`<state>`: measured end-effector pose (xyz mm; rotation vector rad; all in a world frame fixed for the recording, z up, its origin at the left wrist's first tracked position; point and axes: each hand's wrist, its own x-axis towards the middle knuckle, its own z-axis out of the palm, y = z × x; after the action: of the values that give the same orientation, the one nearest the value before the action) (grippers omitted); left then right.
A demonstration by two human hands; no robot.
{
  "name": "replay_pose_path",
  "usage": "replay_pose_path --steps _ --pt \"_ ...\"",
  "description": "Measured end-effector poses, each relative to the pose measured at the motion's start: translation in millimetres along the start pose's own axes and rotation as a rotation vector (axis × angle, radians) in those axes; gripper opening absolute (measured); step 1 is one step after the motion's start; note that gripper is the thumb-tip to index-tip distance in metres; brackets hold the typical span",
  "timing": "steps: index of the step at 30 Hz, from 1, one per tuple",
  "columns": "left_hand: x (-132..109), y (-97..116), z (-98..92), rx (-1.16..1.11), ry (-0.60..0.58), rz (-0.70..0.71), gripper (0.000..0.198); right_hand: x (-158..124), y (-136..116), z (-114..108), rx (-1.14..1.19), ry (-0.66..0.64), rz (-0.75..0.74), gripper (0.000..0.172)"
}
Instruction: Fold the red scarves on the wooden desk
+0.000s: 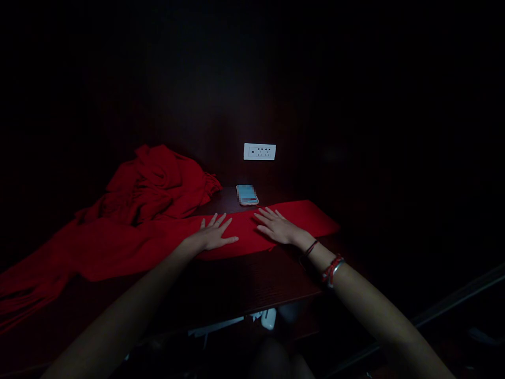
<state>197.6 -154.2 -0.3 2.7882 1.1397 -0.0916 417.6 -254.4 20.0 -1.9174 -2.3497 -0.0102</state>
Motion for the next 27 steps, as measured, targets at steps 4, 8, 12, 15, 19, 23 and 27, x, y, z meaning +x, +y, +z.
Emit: replay_pose_path --steps 4,8,12,15,19,23,27 --pt "-3 -1 4.6 -0.001 0.032 0.004 0.084 10 -33 20 0.033 -0.09 -0.072 0.059" --pt "-10 -6 10.7 0.025 0.115 0.056 0.072 4 -28 23 0.035 -0.104 -0.068 0.056" --pt "-25 -11 3.9 0.104 0.262 0.224 0.051 8 -26 13 0.07 -0.192 -0.059 0.059" --pt "-41 -9 -12.3 0.139 0.28 0.355 0.041 15 -28 7 0.089 -0.288 -0.031 0.064" --pt "-60 -1 -29.1 0.17 0.163 0.488 0.038 18 -26 4 0.074 -0.22 -0.071 0.065" --pt "-66 -1 -29.7 0.183 0.092 0.522 0.032 12 -29 -1 0.093 -0.036 -0.268 0.053" --pt "-66 -7 -27.1 0.147 0.085 0.511 0.042 5 -47 -7 0.175 0.013 -0.517 0.042"
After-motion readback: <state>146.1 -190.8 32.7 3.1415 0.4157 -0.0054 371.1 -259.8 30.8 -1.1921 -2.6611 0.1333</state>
